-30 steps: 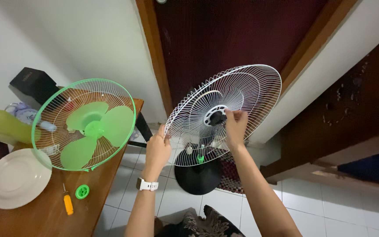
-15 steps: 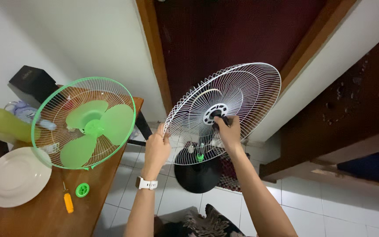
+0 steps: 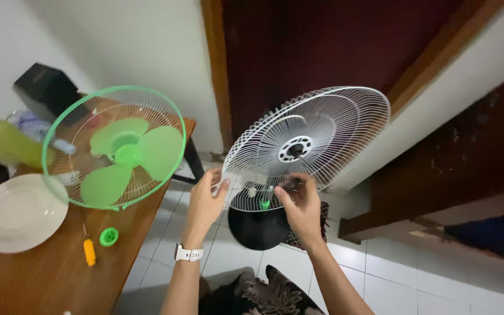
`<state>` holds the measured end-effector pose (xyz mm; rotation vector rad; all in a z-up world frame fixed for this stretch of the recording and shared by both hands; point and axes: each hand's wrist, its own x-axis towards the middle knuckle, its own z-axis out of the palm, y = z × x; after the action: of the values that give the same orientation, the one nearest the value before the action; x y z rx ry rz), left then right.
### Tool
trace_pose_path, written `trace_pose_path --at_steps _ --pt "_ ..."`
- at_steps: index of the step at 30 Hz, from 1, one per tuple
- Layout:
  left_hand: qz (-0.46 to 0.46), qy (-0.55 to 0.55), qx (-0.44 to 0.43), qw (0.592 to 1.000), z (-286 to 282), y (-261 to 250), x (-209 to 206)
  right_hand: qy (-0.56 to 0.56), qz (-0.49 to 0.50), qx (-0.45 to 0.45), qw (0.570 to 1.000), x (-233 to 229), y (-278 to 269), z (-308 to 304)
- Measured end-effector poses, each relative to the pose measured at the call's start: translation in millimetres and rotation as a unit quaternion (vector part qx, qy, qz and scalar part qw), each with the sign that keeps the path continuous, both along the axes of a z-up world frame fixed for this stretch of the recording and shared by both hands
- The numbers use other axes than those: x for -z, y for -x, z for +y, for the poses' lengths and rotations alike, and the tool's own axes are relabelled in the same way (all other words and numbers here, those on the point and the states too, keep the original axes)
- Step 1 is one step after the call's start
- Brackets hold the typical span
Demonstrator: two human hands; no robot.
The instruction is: The person disassembles a green and white electric fan by removing the front grille, fan blades, and rear grille using a screwdriver and hands. They then wipe the fan motor housing with a tissue. The video ends before reassembly is shown.
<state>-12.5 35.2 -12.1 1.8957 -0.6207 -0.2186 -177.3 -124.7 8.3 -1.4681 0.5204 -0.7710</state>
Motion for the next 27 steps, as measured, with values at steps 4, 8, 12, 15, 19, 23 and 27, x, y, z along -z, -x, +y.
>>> trace_pose_path --at_steps 4,8,12,15,19,23,27 --pt "-0.003 -0.006 -0.005 1.000 27.8 1.9 -8.5 0.032 -0.052 -0.113 0.992 -6.8 -14.4 36.9" --pt "0.003 -0.012 -0.052 0.999 73.9 -4.7 -18.6 0.056 -0.059 -0.217 0.973 -16.2 -38.4 79.0" --pt "0.010 0.035 -0.110 0.993 134.6 -20.0 -8.8 0.056 0.015 -0.300 0.952 -12.8 -76.1 123.9" --pt "0.008 0.023 -0.167 0.986 184.0 -29.7 10.2 0.029 0.176 -0.338 0.924 0.1 -106.3 155.5" --pt "0.021 -0.014 -0.230 0.973 242.7 -38.2 44.8 0.119 0.209 -0.354 0.904 34.0 -152.5 191.2" --pt "0.050 -0.030 -0.271 0.961 282.9 -42.6 81.4 0.187 0.212 -0.358 0.890 76.9 -193.6 228.0" --pt "0.077 -0.087 -0.271 0.955 314.1 -47.4 109.4 0.290 0.279 -0.366 0.839 118.1 -225.8 260.7"
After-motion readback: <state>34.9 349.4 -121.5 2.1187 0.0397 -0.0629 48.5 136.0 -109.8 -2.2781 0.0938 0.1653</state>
